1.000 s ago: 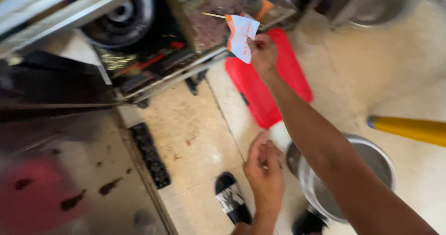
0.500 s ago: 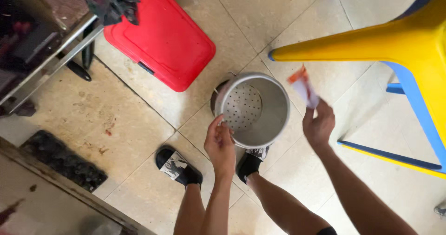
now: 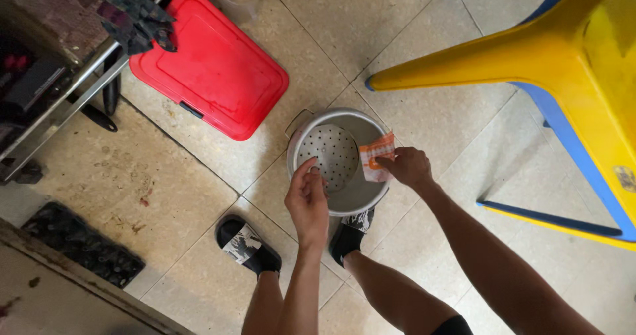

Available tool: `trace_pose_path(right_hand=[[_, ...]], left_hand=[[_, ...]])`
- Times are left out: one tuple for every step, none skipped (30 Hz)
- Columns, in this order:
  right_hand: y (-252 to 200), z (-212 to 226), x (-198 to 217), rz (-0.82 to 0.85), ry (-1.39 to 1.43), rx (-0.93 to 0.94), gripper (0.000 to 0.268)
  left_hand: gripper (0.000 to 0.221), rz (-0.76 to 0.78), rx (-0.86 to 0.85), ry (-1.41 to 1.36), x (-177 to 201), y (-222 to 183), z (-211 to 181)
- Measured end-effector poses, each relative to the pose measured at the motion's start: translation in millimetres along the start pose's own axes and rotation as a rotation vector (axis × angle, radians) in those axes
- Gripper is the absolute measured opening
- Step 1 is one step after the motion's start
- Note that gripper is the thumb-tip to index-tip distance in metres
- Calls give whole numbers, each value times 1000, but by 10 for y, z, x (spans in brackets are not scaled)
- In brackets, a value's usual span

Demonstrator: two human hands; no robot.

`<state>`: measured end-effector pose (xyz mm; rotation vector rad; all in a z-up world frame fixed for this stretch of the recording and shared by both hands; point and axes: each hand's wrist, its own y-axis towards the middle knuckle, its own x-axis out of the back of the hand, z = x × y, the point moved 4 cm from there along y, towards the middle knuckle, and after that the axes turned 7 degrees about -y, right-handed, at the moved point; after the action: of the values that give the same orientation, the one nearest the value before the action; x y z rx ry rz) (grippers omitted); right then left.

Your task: The person retrieves a pot of cooked mung beans from a stove using a cloth, removes the lid, and transfers the beans from a cloth bag into a plastic container. They then cover the container with a lid and place it on a small yellow stool.

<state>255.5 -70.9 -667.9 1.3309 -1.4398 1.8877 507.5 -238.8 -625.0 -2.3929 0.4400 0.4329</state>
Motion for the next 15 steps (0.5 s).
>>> trace_pose_path(right_hand=[[110,-23,-36,99,-118,14,56],[217,-46,-75,194,-237,26,56],[314,-56,-86,187,-238,33,56],[379,-95,-116,248,-251,-1,50],[432,-129,-141,308,-263,-34,45],[434,-145,-158,303,-264,-29,45],[382,-149,-172,270,-295,20,44],[390,-90,-178,235,-324,74,44],[428,-32,-162,228,-323,85,44],[427,-25,-112,186,-261,40,41],[432,-4,-60,144,-199,-5,37],[457,37,-2,147,-205,-4,37],[536,102,68,149,-219,-15,38],[611,163,149,148,-232,-27,40],[650,209,228,147,-236,-26,40]], left_hand=[[29,-27,9,26,21,18,3],[29,-28,1,22,19,42,-1],[28,-52,2,5,31,53,-4],[26,-75,6,-12,42,50,-8],[26,-76,2,-16,45,53,-22],[26,-69,-30,-3,56,58,-58],[27,-63,-63,11,65,68,-95],[27,-67,-74,9,71,92,-121],[27,-86,-63,-21,76,107,-127],[28,-108,-47,-51,95,101,-118],[28,-116,-52,-53,121,123,-121],[28,-125,-94,-53,135,129,-132],[29,-134,-135,-52,147,131,-148],[29,-136,-135,-56,156,135,-156],[29,-155,-95,-32,172,129,-157]])
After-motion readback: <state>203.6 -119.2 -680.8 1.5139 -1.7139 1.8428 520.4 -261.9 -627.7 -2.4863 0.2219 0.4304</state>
